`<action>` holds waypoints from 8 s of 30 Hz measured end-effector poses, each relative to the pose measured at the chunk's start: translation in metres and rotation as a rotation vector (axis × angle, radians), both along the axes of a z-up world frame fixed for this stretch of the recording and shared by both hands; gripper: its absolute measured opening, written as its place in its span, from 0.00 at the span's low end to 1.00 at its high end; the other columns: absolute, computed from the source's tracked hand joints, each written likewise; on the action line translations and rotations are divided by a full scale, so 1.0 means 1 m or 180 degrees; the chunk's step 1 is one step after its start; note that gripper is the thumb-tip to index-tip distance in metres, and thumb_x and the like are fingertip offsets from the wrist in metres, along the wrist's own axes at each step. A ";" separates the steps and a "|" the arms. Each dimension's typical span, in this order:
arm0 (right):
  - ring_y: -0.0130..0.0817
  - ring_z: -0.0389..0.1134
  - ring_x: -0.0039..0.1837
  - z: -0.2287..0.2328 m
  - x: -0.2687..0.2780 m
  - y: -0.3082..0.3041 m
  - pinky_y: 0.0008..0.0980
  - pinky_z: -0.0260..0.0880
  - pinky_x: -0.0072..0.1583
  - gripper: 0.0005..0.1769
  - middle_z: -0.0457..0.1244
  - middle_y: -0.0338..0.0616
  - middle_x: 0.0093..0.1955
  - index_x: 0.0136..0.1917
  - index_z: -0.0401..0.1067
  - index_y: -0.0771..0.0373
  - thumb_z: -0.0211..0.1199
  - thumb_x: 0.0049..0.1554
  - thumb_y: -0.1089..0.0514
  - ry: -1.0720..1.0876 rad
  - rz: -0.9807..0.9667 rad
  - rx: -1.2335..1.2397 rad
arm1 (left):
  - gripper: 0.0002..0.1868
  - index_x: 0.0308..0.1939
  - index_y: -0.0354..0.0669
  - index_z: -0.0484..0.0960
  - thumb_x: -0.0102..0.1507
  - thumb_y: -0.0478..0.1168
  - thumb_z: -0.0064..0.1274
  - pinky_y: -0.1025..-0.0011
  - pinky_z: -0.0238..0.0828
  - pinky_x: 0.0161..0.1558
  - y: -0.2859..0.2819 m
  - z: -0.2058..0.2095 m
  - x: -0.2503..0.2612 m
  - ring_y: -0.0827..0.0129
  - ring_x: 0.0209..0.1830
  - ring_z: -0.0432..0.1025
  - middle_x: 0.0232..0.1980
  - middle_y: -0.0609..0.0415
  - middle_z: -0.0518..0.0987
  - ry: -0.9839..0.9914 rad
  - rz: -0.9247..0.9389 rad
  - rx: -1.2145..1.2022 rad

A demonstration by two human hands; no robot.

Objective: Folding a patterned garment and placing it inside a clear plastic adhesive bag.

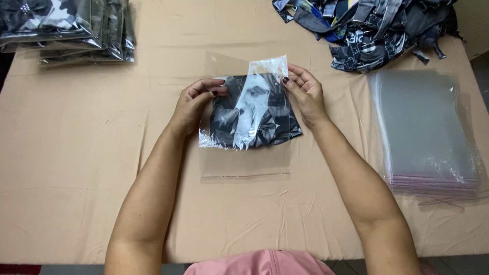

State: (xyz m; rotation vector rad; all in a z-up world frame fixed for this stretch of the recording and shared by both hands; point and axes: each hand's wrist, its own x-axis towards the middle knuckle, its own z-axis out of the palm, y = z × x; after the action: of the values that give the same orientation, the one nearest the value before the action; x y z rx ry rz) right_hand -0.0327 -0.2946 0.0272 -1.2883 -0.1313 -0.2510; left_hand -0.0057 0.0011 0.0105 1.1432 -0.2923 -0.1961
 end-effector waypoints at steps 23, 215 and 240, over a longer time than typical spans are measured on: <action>0.27 0.72 0.47 0.004 -0.003 0.007 0.23 0.74 0.56 0.10 0.68 0.50 0.42 0.53 0.74 0.69 0.65 0.58 0.66 0.0018 -0.0264 0.0363 | 0.16 0.58 0.35 0.79 0.69 0.40 0.53 0.71 0.78 0.57 -0.004 -0.006 0.004 0.64 0.51 0.82 0.51 0.43 0.84 0.0172 0.0468 -0.0229; 0.54 0.68 0.61 0.034 -0.074 -0.088 0.48 0.66 0.61 0.15 0.65 0.48 0.66 0.55 0.71 0.63 0.67 0.54 0.62 -0.0659 -0.1285 -0.4430 | 0.13 0.47 0.54 0.75 0.64 0.53 0.47 0.59 0.61 0.65 -0.023 -0.032 -0.077 0.67 0.60 0.73 0.49 0.59 0.78 -0.4009 0.0240 0.5124; 0.62 0.67 0.62 0.071 -0.085 -0.006 0.50 0.66 0.63 0.12 0.66 0.61 0.60 0.56 0.71 0.69 0.60 0.58 0.70 -0.1161 -0.1001 -0.2749 | 0.09 0.46 0.55 0.79 0.67 0.43 0.42 0.64 0.65 0.61 -0.022 -0.022 -0.077 0.70 0.57 0.73 0.47 0.62 0.80 -0.4374 0.0536 0.5009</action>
State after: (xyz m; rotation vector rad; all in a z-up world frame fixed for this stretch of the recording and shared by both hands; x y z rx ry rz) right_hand -0.1179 -0.3007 0.0985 -2.1138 -0.3762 -0.7558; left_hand -0.0823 -0.0205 -0.0112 2.7438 -1.3923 0.7191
